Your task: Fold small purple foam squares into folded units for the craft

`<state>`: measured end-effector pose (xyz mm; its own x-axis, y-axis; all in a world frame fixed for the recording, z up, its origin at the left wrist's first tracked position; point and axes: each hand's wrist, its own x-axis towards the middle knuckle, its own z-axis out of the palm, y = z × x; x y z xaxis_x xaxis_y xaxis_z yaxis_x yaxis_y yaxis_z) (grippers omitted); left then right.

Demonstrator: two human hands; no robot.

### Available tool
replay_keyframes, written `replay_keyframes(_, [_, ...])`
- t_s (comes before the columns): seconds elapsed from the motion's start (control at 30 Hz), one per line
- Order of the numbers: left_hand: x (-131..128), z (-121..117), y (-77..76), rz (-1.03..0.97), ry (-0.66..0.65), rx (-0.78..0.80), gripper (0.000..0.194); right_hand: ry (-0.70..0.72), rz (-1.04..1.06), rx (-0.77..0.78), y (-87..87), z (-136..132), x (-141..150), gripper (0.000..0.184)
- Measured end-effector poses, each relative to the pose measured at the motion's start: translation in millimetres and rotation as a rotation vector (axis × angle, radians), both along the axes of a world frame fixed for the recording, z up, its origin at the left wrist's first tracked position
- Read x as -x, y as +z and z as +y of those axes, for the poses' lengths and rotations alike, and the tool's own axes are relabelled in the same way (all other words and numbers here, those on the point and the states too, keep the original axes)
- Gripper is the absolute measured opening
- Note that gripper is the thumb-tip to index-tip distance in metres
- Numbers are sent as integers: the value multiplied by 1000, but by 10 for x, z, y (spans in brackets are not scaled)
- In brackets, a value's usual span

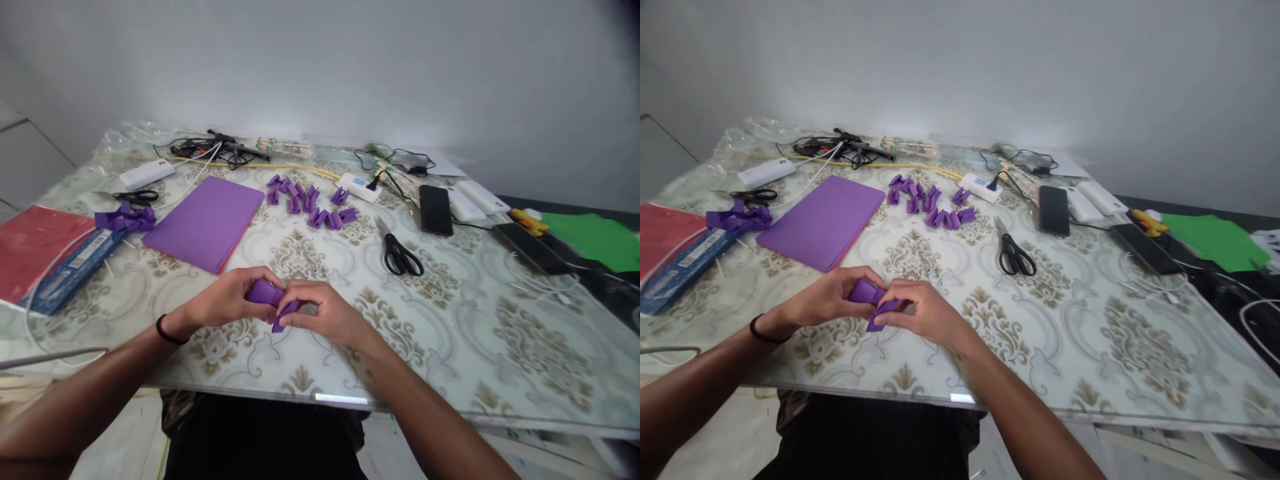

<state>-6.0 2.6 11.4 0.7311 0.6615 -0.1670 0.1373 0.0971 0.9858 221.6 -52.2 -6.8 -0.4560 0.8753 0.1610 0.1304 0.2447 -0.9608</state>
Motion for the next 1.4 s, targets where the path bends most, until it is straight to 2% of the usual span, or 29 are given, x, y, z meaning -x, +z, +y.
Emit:
replay_keyframes(0.07, [-13,-18,-27,13,32,-12,23,-55,51,92,-25,-16,25,23])
replay_keyframes(0.13, [-25,-29,-54,9,59,-18,18,-106,106,160,-63,-29,47,33])
replay_keyframes(0.23, [-30,-32,-66,-1,81,-32,22,-167,130,195,-110,-29,58,46])
replay_keyframes(0.4, [-15,-25,-45,7,85,-89,29,-259,78,239,-142,-3,34,27])
replay_keyframes(0.6, [-19,-33,-42,74,124,-188,20,-292,57,218,-131,-12,40,26])
replay_keyframes(0.7, [-18,-30,-24,107,145,-239,22,-286,80,191,-87,-14,46,24])
replay_keyframes(0.8, [-13,-28,-15,148,114,-260,26,-296,92,142,-51,-14,52,26])
replay_keyframes(1.03, [-14,-45,-69,243,-69,-264,31,-287,79,85,-63,-27,93,20])
replay_keyframes(1.3, [-18,-79,-19,282,-167,-306,34,-231,115,42,-32,-46,99,21])
replay_keyframes(1.4, [-13,-88,-26,290,-160,-334,36,-233,111,66,-23,-51,101,21])
